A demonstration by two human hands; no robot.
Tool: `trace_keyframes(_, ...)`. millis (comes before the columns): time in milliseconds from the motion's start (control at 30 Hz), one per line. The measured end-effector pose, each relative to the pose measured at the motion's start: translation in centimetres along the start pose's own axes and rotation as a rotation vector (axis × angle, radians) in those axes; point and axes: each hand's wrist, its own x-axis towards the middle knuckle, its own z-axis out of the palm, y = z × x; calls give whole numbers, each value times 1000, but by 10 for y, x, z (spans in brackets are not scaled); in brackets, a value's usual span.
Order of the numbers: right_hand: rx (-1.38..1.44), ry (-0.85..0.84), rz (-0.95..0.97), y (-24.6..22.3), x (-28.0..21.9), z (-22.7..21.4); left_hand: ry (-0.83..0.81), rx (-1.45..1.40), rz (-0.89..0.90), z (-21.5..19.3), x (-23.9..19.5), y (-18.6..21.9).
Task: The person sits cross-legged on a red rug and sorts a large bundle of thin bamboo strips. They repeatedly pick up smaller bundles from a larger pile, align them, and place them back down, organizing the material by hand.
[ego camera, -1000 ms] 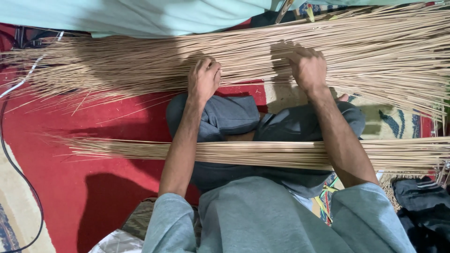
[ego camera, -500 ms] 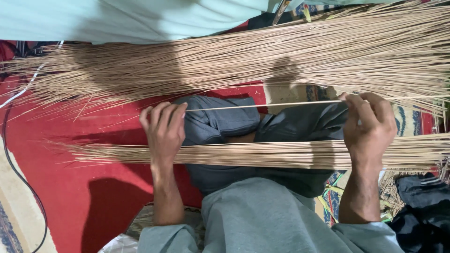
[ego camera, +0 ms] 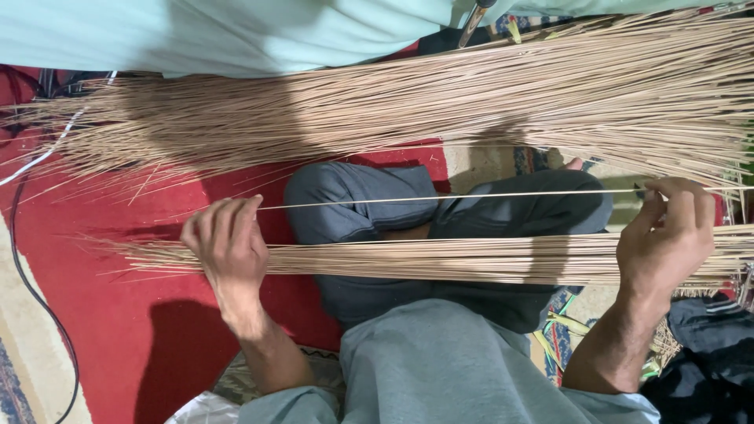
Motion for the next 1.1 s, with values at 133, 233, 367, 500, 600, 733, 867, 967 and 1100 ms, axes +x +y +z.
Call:
trace_keyframes(133,-36,-5,25,-4,-7,12,32,-43,12,-3,-3,1)
trace_keyframes(233,-65,-86,-15,-35,-7,20,9,-90,21,1,-9,3)
trace_keyframes(367,193,-172,-89,-114,-2,17,55,-84,36,0,-14,-1)
trace_keyframes(500,334,-168,-257,-193,6,5,78,-63,46,-2,-18,-2)
trace_keyframes(600,473,-100,-346,-232,24,-6,93,-77,77,-6,-18,-3)
trace_keyframes(733,496,-99,-389,-234,20,0,59,-89,52,-16,-15,11)
trace_keyframes(867,507,-101,-407,-235,25,2,27,-277,107,-21,0,61)
trace_keyframes(967,515,-118,-420,-239,27,-2,27,-451,142,-20,6,103)
trace_keyframes(1100,605,-86,-381,-239,37,-11,54,-505,167,-8,2,105)
